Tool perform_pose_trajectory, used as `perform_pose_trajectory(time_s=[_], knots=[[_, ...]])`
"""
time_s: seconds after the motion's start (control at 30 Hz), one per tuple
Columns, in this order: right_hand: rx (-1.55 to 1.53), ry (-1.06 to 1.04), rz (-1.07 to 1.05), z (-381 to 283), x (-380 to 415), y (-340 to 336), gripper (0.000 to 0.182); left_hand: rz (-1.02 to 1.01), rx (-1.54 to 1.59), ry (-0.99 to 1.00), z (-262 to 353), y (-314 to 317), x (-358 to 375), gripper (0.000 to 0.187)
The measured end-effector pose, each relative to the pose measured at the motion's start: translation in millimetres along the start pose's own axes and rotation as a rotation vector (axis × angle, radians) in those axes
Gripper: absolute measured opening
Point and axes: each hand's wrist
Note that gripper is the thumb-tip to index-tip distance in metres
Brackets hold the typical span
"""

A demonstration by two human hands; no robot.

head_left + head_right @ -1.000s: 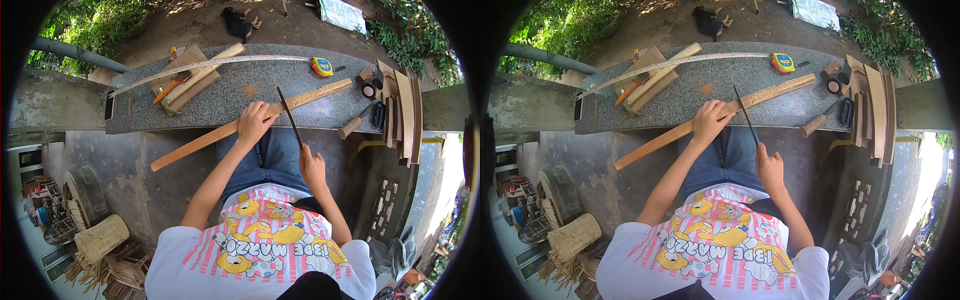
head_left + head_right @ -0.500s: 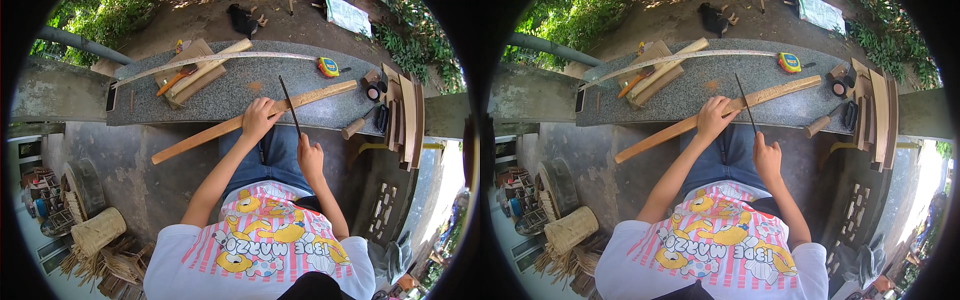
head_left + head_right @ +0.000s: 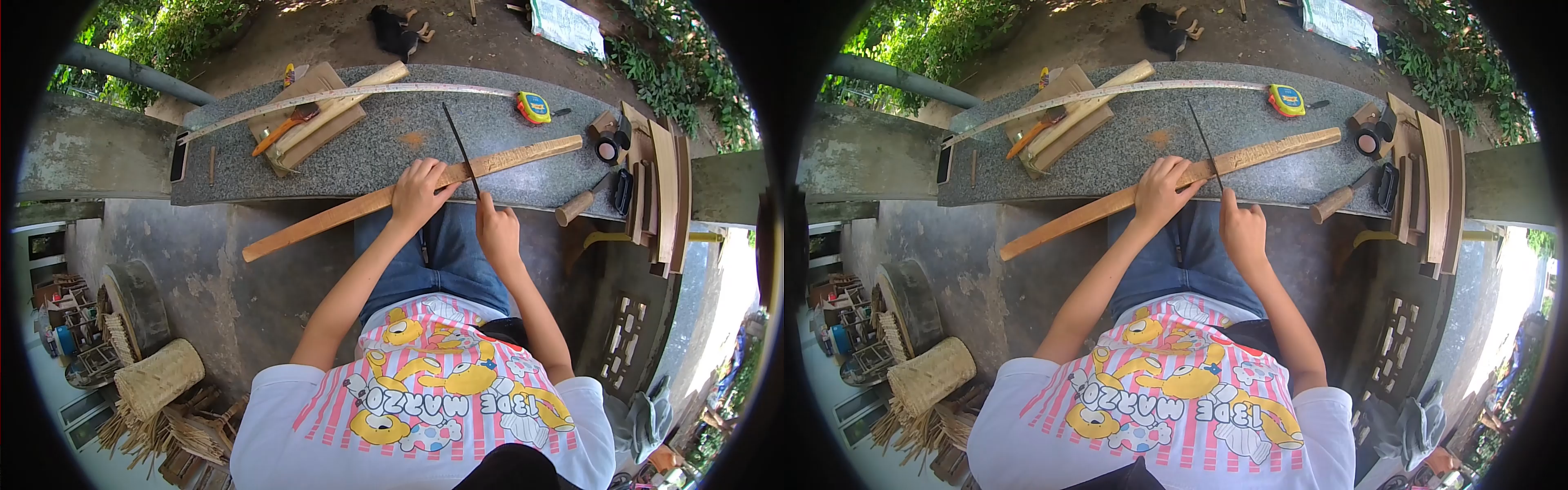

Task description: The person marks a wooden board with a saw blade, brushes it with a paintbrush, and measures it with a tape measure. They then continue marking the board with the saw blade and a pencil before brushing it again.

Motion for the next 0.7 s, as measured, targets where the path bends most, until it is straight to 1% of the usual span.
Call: perform_pose_trajectory(time_s=[0.1,0.17,0.27,0.37,0.5,0.57,0.63,0.7], knots=[[0.017,-0.006,0.018,-4,-7,-1,0.007,-0.005,-0.007,-0.014,1,0,0,0.039],[0.012,0.003,-0.021,-2,8,-12,0.009,-0.008,-0.011,-0.028,1,0,0,0.039],[0.043,0.014,-0.024,6,48,-31,0.013,0.001,-0.017,-0.023,2,1,0,0.038],[0.04,0.029,-0.063,10,63,-40,0.017,-0.006,-0.004,-0.019,2,0,0,0.038],[0.015,0.018,-0.028,4,30,-15,0.014,-0.015,0.003,-0.008,0,0,-1,0.038],[-0.024,0.051,-0.027,1,2,5,0.013,-0.016,0.004,-0.012,-1,0,0,0.038],[-0.018,0.034,-0.021,-3,-18,10,0.013,-0.015,0.008,-0.007,-1,0,0,0.039],[-0.012,0.024,-0.009,-6,-20,8,0.013,-0.011,-0.006,0.0,0,-2,-1,0.039]])
Point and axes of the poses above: each hand's wrist, its own x-axis away from the middle knuckle, its own y-axis out of the palm, z = x × y, and after that the axes turned 14 degrees about y, right-handed
